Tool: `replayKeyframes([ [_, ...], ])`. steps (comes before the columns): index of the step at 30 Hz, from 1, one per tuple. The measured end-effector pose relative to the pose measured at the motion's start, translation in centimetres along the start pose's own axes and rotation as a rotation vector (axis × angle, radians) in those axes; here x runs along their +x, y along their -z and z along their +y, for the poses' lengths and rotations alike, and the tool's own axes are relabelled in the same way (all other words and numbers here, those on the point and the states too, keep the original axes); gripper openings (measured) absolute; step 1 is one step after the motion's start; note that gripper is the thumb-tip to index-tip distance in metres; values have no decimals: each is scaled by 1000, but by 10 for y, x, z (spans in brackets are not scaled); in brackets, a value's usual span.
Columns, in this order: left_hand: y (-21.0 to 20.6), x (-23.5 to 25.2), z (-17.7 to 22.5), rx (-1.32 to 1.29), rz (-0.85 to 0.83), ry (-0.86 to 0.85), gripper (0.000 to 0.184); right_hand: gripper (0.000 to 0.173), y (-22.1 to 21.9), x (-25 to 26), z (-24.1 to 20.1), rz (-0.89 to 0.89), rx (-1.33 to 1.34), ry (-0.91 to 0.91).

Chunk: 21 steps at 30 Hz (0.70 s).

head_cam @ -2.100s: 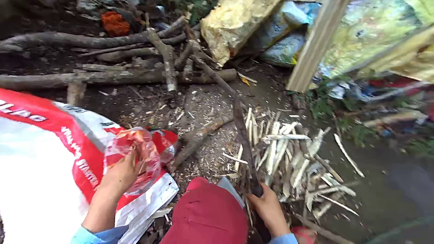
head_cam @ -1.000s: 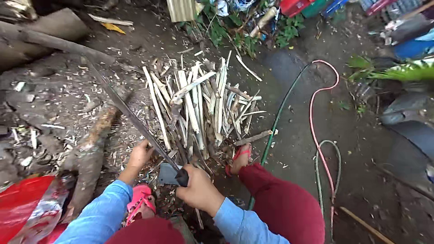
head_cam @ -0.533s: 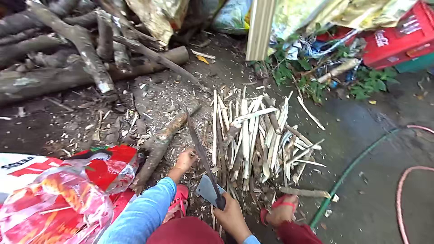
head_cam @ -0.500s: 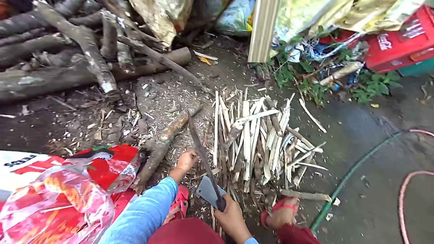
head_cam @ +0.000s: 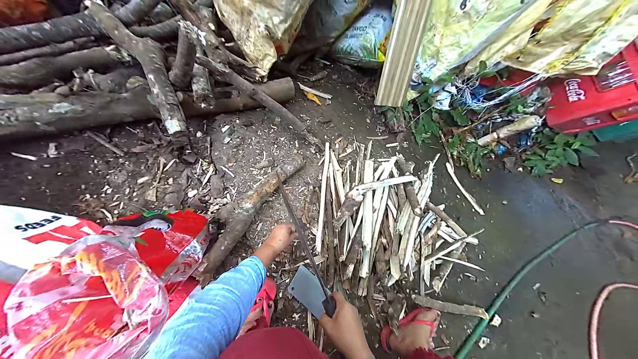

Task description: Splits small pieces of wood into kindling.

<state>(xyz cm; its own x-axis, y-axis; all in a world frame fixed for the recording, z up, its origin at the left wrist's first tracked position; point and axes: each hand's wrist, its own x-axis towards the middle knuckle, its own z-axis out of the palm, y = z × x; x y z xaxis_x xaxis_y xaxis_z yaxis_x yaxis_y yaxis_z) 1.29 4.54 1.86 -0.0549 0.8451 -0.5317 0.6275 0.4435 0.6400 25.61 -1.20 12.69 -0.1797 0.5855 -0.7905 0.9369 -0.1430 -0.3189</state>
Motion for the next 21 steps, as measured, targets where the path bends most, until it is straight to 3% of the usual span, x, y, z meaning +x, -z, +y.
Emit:
replayKeyframes([
  [9, 7, -1, 7, 65, -34, -31, 31, 49, 5, -3, -5, 5, -138, -64],
  [21, 18, 3, 14, 142, -64, -61, 31, 50, 11, -6, -2, 28, -86, -65],
])
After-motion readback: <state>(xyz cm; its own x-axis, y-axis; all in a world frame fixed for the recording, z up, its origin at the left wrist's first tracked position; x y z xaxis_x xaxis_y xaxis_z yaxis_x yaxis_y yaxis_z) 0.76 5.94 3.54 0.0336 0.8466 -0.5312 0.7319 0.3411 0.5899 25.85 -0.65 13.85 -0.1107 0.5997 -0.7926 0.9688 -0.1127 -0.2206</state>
